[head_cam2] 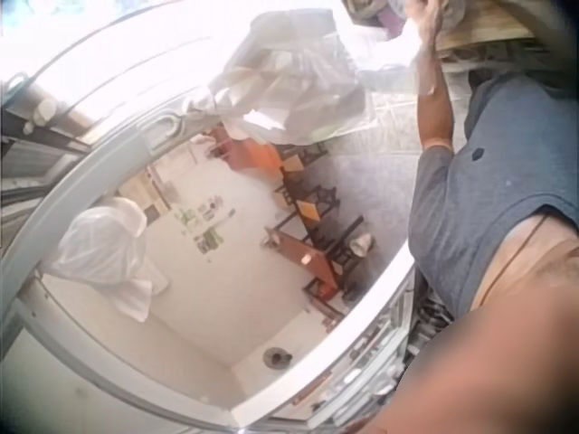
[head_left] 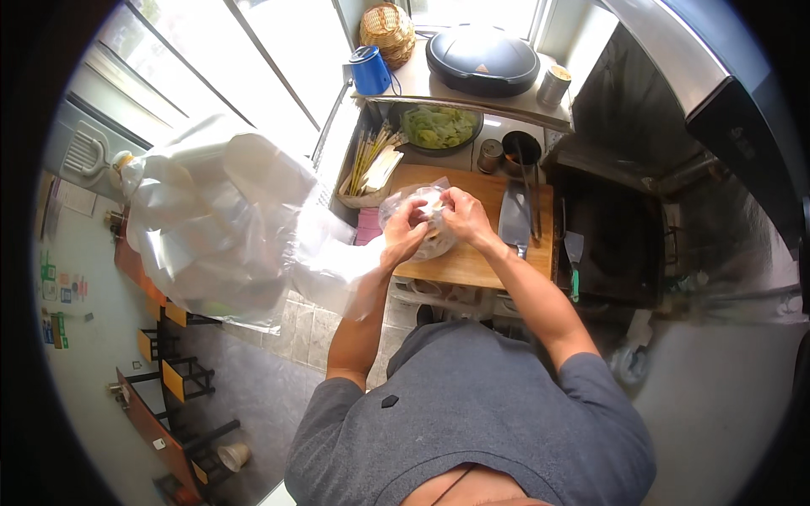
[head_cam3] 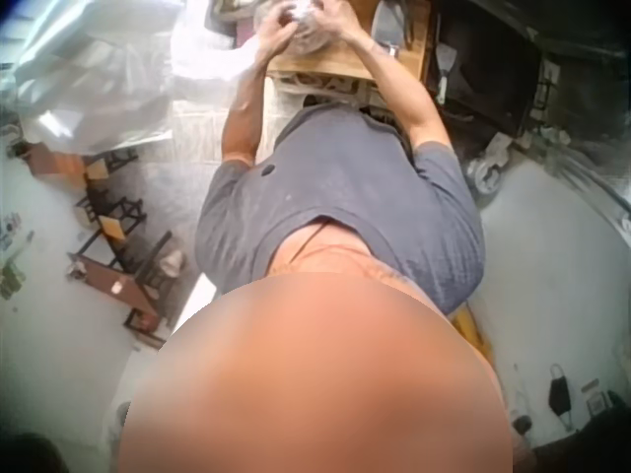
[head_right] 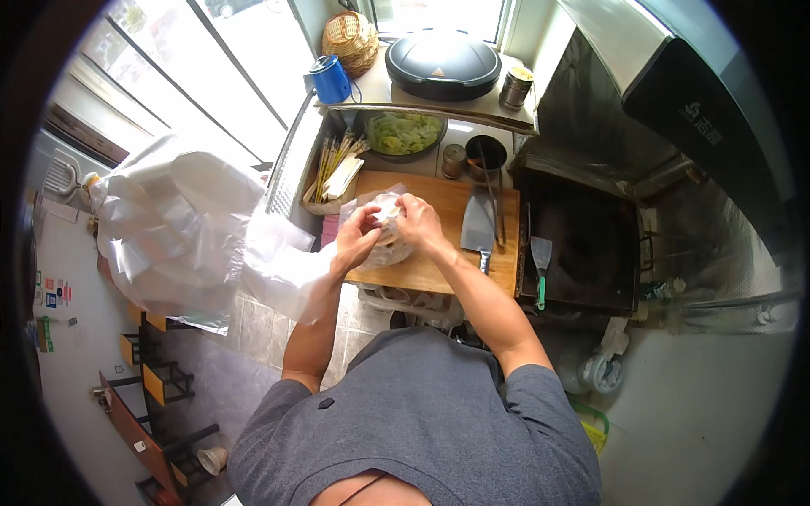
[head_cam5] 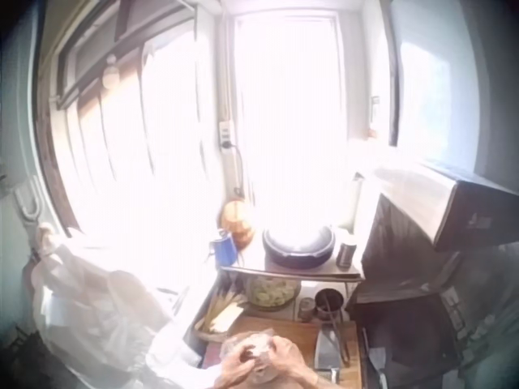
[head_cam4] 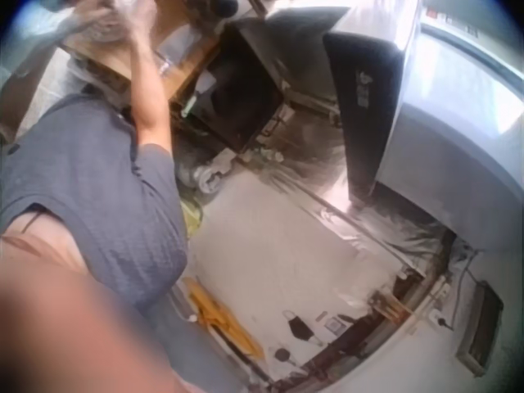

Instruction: The person assembles tacos by scooping filling from a wok onto tortillas using a ladle and spatula, then wraps them in paper and places them into a plastic bag. The person also handles chopsticks and a plastic bag during the process.

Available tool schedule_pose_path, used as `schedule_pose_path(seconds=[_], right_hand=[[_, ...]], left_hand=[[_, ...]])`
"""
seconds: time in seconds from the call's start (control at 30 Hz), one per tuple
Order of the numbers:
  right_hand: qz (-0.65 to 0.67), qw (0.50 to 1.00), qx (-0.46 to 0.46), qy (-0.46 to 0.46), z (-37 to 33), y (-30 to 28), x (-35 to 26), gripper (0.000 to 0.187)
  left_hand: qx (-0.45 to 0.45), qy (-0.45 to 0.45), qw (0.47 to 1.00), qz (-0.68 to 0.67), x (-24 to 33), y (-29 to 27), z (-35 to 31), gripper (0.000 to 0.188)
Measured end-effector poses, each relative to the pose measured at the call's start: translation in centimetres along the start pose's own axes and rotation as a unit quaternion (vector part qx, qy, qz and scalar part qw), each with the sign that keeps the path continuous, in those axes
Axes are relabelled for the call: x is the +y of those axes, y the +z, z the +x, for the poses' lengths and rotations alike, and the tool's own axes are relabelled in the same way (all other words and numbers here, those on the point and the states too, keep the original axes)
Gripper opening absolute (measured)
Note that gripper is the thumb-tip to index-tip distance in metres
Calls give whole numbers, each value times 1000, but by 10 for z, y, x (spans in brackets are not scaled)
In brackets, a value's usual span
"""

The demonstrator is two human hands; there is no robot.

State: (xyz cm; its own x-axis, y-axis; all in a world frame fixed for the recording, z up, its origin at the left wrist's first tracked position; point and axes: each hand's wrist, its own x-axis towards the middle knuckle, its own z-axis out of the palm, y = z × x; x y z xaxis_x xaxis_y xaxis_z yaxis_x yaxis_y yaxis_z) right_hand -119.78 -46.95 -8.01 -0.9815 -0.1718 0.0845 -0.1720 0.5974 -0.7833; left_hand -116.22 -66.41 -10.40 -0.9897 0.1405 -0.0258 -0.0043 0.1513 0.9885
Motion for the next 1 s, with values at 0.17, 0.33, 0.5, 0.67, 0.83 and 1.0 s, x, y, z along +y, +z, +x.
schedule_pose_path(seconds=[0.17, 0.33, 0.5, 0.67, 0.83, 1.0], right_hand=[[-51, 993, 44, 96, 6, 22, 23, 24], [-110, 990, 71, 44, -3, 25, 53, 22], [374, 882, -85, 273, -22, 9, 16, 21], [590, 712, -250, 287, -18, 15, 21, 15], [451, 795, -303, 270, -2, -11, -18, 9], [221, 946, -172, 162, 3, -5, -12, 16]], left_hand=[[16, -73, 974, 213, 5, -14, -11, 31], [-36, -106, 979, 171, -36, -38, -16, 33], [-22, -179, 830, -527, -36, -20, -41, 29], [-98, -148, 909, -378, 14, 2, -21, 33], [-59, -82, 968, -230, 20, -5, -11, 36], [-5, -74, 979, -192, -14, -12, 5, 24]])
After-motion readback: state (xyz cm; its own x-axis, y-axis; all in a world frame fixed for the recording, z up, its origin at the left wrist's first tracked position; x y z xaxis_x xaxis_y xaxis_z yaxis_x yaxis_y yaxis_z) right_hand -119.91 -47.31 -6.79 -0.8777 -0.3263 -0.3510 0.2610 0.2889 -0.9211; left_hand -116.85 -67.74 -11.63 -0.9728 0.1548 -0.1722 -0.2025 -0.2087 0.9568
